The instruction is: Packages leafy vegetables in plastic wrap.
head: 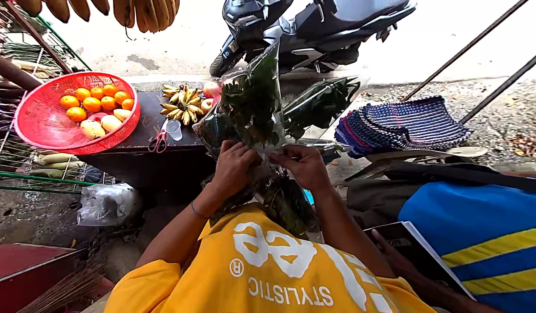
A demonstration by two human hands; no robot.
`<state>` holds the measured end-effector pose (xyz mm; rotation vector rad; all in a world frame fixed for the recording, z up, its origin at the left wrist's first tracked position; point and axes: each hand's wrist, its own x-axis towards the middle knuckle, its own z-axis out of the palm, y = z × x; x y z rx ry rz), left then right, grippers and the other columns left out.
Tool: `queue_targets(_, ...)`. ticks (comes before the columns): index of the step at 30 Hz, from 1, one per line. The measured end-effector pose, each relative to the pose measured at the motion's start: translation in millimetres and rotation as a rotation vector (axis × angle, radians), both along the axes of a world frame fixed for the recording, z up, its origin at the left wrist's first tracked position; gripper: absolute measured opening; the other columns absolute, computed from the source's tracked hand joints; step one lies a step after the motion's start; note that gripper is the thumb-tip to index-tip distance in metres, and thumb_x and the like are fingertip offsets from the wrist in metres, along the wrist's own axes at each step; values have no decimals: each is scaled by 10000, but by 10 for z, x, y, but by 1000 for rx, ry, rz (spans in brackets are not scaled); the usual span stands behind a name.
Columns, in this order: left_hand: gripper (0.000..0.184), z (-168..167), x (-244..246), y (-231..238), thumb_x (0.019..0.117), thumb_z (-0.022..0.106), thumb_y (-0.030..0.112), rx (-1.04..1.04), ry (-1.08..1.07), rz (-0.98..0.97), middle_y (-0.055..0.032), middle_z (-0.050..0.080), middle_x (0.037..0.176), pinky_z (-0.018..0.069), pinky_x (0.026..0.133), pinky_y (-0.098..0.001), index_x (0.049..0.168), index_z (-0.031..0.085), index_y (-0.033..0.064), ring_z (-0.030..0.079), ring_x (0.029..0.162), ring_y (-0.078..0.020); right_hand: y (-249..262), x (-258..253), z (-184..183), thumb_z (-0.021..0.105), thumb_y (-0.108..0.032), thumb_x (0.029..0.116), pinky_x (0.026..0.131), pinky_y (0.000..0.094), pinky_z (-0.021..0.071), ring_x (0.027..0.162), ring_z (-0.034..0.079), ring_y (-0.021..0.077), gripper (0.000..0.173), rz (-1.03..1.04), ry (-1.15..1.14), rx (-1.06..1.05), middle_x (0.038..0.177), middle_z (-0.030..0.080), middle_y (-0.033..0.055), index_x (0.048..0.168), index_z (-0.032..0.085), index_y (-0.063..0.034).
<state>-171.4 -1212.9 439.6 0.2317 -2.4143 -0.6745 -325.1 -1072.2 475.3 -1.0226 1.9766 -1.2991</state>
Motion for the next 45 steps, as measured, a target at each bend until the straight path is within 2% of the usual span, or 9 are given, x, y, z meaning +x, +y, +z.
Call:
queue_targets(5, 114, 325, 76, -171, 941, 700, 97, 155, -344, -190, -130, 746, 934, 453, 1015, -550, 1004, 742, 11, 712, 961, -299, -22, 46, -43, 729, -72, 916, 627, 140, 495, 633, 578, -54, 108, -1, -41, -24, 729, 658, -68, 819, 687, -53)
queue_targets(10, 179, 789, 47, -334, 942, 703, 242, -84, -108, -73, -87, 726, 942, 525, 815, -472, 1013, 761, 88, 675, 910, -279, 39, 64, -32, 688, -58, 928, 697, 155, 553, 718, 657, -44, 88, 6, -133, -118, 801, 728, -86, 853, 715, -94)
queue_targets(16, 308, 230, -476, -260, 907, 734, 408, -265, -247, -54, -124, 657, 1282, 299, 1163, -586, 1147, 771, 218, 532, 1285, -375, 24, 193, -102, 706, -88, 918, 713, 140, 561, 765, 669, -53, 31, 83, -8, -194, 864, 736, -82, 898, 715, -67)
queue_targets(20, 264, 197, -417, -412, 944, 716, 239, 44, -320, -287, -160, 676, 1229, 400, 1086, -538, 1171, 758, 111, 569, 1228, -365, 48, 197, -202, 689, -57, 922, 707, 131, 549, 742, 657, -66, 36, 72, -19, -117, 847, 734, -76, 896, 712, -47)
queue_targets(23, 401, 466, -227, -747, 1005, 629, 165, 371, -246, -291, -205, 645, 1310, 463, 1082, -460, 1354, 605, -31, 606, 1244, -304, 109, 156, -209, 706, -30, 909, 679, 130, 545, 696, 643, -67, 74, -2, -77, -92, 809, 731, -96, 858, 705, -84)
queue_targets(25, 369, 670, -16, -928, 1010, 615, 166, 387, -180, -140, -193, 629, 1320, 493, 1046, -425, 1326, 609, -23, 617, 1213, -271, 100, 124, -178, 707, -25, 898, 663, 141, 553, 692, 661, -50, 105, -37, -98, -108, 809, 743, -95, 836, 699, -110)
queue_targets(31, 112, 644, 267, -384, 961, 666, 72, 338, -154, -53, -103, 711, 923, 579, 765, -347, 1021, 732, 3, 682, 807, -164, -11, 106, -147, 718, -36, 904, 625, 126, 533, 679, 639, -58, 122, -24, -44, -200, 834, 739, -96, 814, 686, -112)
queue_targets(35, 115, 302, 224, -46, 951, 679, 69, 230, -246, 86, -165, 683, 930, 578, 759, -477, 1024, 730, -5, 690, 849, -317, -75, 158, -103, 729, -27, 893, 630, 127, 534, 678, 632, -55, 116, -6, -52, -211, 841, 730, -93, 819, 692, -109)
queue_targets(45, 85, -104, 350, -15, 919, 724, 90, 286, -207, 212, -143, 713, 886, 559, 843, -477, 935, 731, 7, 695, 885, -318, -301, 270, -256, 693, -2, 909, 670, 162, 561, 718, 678, -24, 120, 97, -126, -141, 825, 748, -57, 821, 681, -83)
